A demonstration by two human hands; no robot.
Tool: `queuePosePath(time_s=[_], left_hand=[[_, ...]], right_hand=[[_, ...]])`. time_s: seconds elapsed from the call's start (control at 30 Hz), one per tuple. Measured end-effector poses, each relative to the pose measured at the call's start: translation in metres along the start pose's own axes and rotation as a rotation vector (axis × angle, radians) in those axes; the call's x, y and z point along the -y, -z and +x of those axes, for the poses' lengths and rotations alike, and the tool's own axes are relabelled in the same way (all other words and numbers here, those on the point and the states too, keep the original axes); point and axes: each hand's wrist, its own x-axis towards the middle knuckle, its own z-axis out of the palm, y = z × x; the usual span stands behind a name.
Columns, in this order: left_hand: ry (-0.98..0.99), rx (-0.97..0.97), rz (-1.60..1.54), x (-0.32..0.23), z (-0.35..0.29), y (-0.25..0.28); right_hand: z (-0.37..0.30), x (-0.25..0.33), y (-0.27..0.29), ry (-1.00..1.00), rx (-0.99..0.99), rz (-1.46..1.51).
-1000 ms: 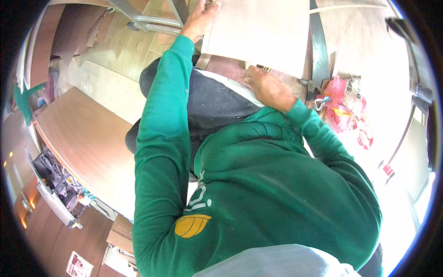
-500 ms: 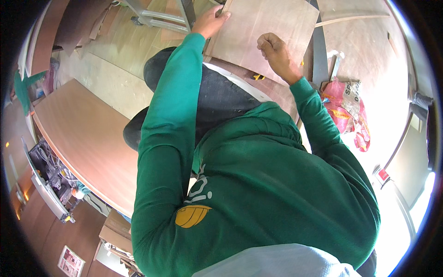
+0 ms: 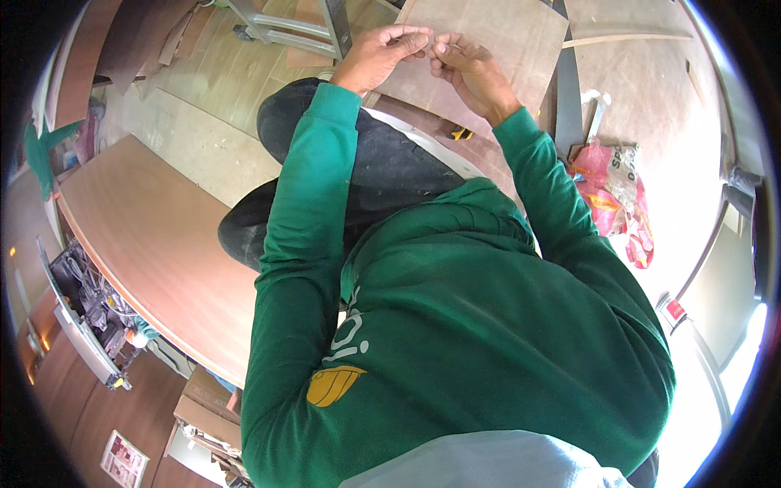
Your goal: The person sits on the floor and assembles a wooden frame by attaching thin wooden strips to a larger board. They use a hammer to drive nails into the wood and a hand saw to trim the strips to size. The person repeatedly positions the strips, hammers them into place, and cuts the excess length.
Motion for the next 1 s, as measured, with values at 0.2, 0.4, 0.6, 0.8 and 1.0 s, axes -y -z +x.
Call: queuePosePath(time_s=[0.2,0.4,0.6,0.8,1.0], left_hand=[[0.067,-0.051,-0.069,0.000,-0.011,0.003],[0.038,-0.011,-0.196,0.012,-0.006,0.008],[-0.036,-0.341,0.321,0.032,-0.005,0.011],[0.181,-0.359,0.842,0.057,0.001,0.012],[0.170,-0.248,1.019,0.057,0.022,0.009]], right_hand=[[0.010,0.006,-0.008,0.011,0.019,-0.171],[0.017,0.012,-0.012,-0.021,0.033,-0.231],[0.000,0.012,0.002,0.024,-0.204,-0.563],[-0.059,-0.003,0.141,0.175,-0.938,-1.554],[-0.063,-0.019,0.151,-0.067,-0.880,-0.442]])
